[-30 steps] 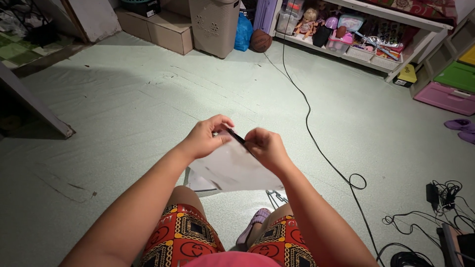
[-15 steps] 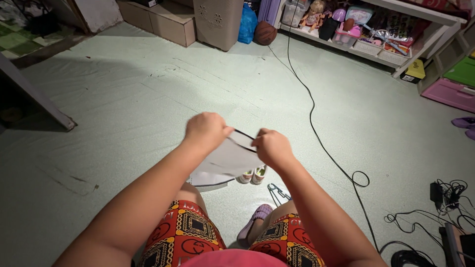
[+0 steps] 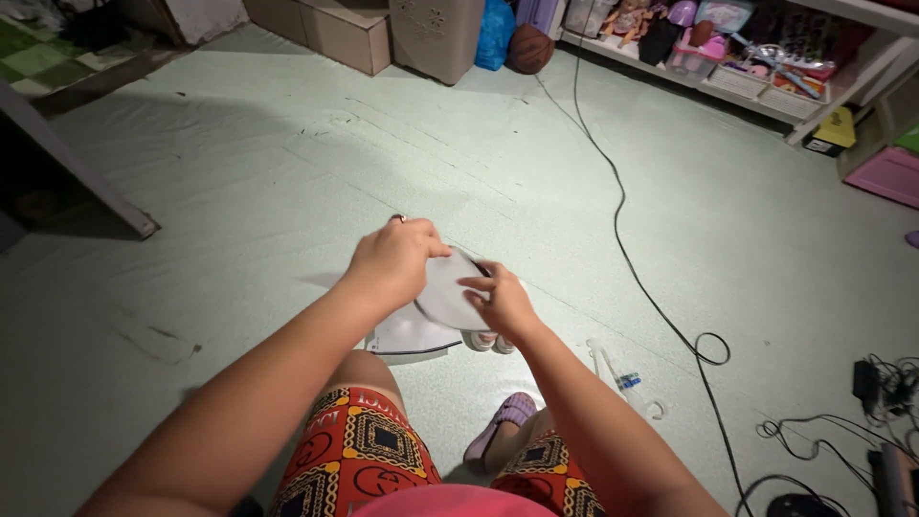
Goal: The person retrieves vacuum-seal bags from a basket, opens them, and places two pairs of white sneakers into separate bags. They then seal the bags by hand, compressing the contents to remove air.
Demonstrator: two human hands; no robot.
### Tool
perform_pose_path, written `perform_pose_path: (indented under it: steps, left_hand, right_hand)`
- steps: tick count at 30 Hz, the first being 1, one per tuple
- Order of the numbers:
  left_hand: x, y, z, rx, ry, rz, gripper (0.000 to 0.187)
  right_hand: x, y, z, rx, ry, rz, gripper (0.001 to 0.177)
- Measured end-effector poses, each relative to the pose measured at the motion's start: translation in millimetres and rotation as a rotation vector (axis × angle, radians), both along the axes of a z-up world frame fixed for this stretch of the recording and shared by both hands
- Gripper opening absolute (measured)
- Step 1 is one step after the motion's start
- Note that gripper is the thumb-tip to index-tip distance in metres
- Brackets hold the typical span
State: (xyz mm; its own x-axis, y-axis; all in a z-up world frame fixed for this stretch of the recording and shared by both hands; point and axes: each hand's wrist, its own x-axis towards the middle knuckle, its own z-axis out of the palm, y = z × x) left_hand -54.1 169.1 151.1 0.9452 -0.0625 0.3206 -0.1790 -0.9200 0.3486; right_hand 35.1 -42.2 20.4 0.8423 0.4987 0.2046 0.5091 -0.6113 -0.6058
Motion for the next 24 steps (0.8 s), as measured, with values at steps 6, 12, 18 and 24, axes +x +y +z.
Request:
perform_pose_path:
  steps: [6, 12, 18, 24]
  left_hand:
    - [21, 39, -46, 0.548, 0.528, 0.091, 0.026]
    - [73, 55, -12, -0.088, -0.216, 0.401, 0.034]
    - [91, 59, -11, -0.247, -1.017, 0.282, 0.013]
    - [88, 60, -203, -0.218, 0.441, 0.43, 0.026]
  right_hand:
    - [32, 7, -23, -0.67, 0.348, 0.063, 0.067]
    - [92, 36, 72, -0.338, -0.297, -0.237, 0.097]
    - [127, 18, 108, 0.394, -1.087, -0.09, 0.039]
    - [154, 4, -131, -0.192, 0.411, 0.308, 0.03]
